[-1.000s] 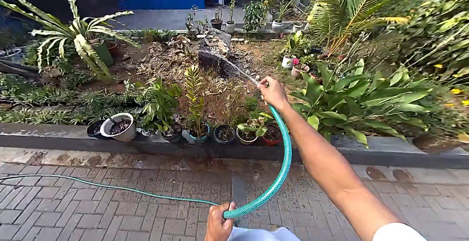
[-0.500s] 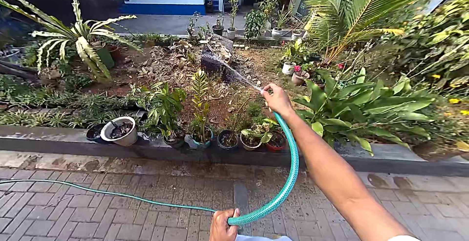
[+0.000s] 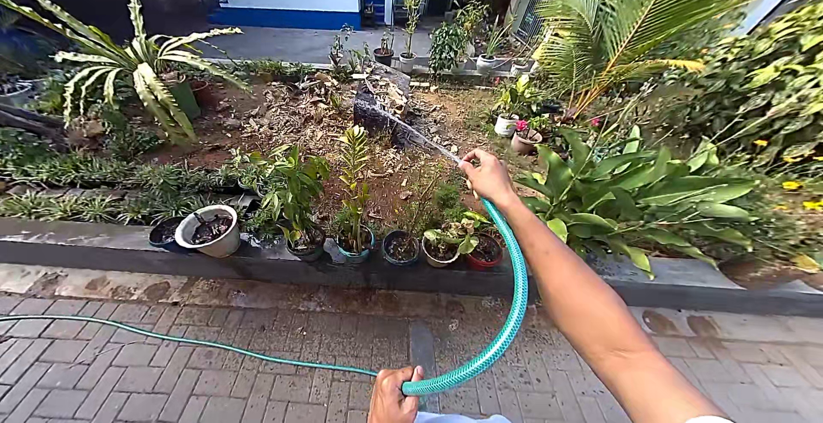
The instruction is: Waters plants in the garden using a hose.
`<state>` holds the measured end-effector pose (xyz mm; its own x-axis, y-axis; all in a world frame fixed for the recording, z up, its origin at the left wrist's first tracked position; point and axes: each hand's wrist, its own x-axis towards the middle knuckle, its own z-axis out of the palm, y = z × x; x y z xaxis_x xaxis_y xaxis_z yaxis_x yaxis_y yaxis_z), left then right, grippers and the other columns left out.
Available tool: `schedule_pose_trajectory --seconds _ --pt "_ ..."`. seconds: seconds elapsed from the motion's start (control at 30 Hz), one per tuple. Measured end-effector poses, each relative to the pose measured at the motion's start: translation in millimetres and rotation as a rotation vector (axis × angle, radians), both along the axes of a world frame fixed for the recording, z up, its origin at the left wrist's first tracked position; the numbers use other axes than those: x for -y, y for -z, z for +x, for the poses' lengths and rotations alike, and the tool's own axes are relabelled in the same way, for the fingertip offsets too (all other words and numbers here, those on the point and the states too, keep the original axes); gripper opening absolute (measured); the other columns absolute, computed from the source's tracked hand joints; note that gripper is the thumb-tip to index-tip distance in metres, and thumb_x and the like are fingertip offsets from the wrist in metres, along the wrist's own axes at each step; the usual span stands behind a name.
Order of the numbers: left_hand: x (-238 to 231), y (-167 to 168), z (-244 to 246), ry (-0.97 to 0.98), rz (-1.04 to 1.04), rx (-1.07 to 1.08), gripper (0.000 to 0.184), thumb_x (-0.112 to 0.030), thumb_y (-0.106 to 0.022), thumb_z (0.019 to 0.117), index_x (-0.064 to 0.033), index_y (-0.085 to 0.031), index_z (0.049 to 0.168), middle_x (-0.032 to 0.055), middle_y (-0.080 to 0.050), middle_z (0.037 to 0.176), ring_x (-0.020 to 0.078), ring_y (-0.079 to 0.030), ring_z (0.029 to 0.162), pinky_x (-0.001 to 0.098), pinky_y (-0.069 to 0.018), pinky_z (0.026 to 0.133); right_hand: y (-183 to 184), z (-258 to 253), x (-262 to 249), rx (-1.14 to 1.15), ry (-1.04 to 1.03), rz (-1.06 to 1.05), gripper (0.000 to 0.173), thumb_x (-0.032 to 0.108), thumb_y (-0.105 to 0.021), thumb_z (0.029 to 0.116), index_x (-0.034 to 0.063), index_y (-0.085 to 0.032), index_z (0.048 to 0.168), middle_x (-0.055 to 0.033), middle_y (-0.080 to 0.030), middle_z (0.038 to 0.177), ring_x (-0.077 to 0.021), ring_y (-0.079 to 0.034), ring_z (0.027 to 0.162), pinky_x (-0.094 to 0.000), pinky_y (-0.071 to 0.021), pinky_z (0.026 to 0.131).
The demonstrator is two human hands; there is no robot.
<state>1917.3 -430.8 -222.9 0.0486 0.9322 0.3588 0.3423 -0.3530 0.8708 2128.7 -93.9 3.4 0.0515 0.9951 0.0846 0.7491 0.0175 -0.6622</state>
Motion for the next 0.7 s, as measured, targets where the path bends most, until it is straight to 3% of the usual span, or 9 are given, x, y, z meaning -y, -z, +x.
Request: schedule_pose_trajectory --seconds 0.7 --pt "0.8 8.5 2.6 0.024 0.018 -0.009 0.048 -0.025 -0.051 0.1031 -0.0093 -0.049 0.057 0.0 -0.043 0.048 0.0066 -0.044 0.044 0.025 -0.0359 0.044 -1.8 0.7 1.9 -0.007 0.013 0.002 0.029 0.031 -0.054 0.1084 0.0114 -0.062 0.128 -0.0138 -0.063 0.077 -0.0236 -0.058 0.052 -0.0431 -0.0532 0.054"
